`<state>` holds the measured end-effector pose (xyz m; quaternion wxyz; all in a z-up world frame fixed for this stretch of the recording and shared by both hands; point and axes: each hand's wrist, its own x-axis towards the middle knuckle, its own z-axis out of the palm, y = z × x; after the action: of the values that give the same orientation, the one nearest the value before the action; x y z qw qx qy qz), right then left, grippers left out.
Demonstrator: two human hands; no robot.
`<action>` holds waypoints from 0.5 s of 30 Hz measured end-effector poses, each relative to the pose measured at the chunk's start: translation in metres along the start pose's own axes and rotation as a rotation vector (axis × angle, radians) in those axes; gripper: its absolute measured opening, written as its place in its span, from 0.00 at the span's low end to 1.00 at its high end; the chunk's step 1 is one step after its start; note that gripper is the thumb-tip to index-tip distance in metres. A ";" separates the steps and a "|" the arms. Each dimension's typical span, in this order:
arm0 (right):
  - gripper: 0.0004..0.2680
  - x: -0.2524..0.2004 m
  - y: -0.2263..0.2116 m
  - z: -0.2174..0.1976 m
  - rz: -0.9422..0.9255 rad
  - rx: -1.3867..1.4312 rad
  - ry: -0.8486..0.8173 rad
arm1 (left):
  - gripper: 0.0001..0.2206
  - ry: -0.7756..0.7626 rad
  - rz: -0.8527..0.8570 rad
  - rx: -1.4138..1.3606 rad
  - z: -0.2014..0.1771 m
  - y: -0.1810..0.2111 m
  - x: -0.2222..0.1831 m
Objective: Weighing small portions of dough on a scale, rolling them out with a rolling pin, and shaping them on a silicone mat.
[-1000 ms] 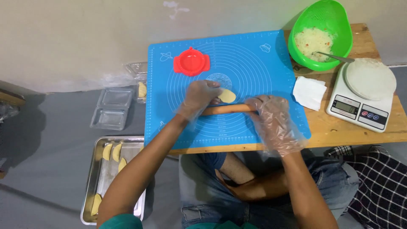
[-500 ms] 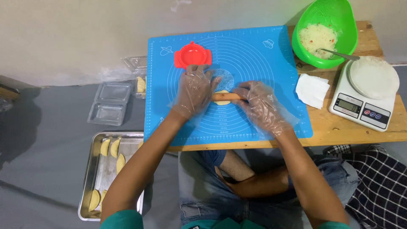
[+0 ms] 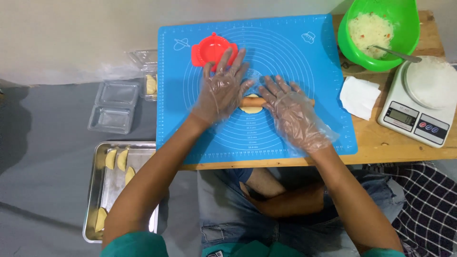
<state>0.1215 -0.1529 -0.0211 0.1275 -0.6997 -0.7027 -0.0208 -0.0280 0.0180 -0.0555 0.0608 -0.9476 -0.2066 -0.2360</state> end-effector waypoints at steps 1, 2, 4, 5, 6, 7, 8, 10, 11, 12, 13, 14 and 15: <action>0.16 -0.004 -0.002 0.000 -0.016 0.035 0.043 | 0.23 0.030 0.053 -0.026 -0.002 -0.001 -0.005; 0.17 -0.008 -0.005 0.000 -0.032 0.069 0.086 | 0.24 0.061 0.105 -0.052 -0.004 -0.001 -0.010; 0.19 -0.004 -0.019 -0.020 0.051 -0.067 -0.160 | 0.26 -0.112 0.065 0.021 -0.027 0.008 -0.007; 0.22 -0.002 -0.025 -0.031 0.133 -0.212 -0.401 | 0.28 -0.277 0.025 0.095 -0.039 0.013 -0.005; 0.22 -0.005 -0.026 -0.028 0.132 -0.211 -0.404 | 0.28 -0.279 0.024 0.094 -0.037 0.013 -0.007; 0.22 -0.008 -0.025 -0.024 0.121 -0.214 -0.383 | 0.30 -0.398 -0.006 0.078 -0.036 0.014 -0.008; 0.23 -0.012 -0.025 -0.021 0.109 -0.217 -0.362 | 0.33 -0.516 -0.036 0.062 -0.034 0.015 -0.010; 0.26 -0.017 -0.024 -0.015 0.080 -0.283 -0.365 | 0.33 -0.547 -0.053 0.041 -0.038 0.018 -0.012; 0.29 -0.019 -0.024 -0.012 0.050 -0.352 -0.367 | 0.34 -0.576 -0.070 0.019 -0.040 0.020 -0.013; 0.29 -0.022 -0.025 -0.010 0.051 -0.351 -0.368 | 0.34 -0.577 -0.069 0.018 -0.040 0.020 -0.015; 0.29 -0.025 -0.025 -0.009 0.045 -0.311 -0.359 | 0.35 -0.579 -0.071 0.001 -0.040 0.020 -0.016; 0.30 -0.028 -0.026 -0.007 0.040 -0.271 -0.349 | 0.35 -0.582 -0.073 -0.017 -0.041 0.020 -0.018; 0.30 -0.031 -0.028 -0.009 0.040 -0.271 -0.350 | 0.35 -0.582 -0.073 -0.017 -0.040 0.021 -0.021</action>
<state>0.0945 -0.1860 -0.0147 -0.0910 -0.7172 -0.6909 0.0091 -0.0528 -0.0170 -0.0305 -0.0173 -0.9678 -0.2476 0.0420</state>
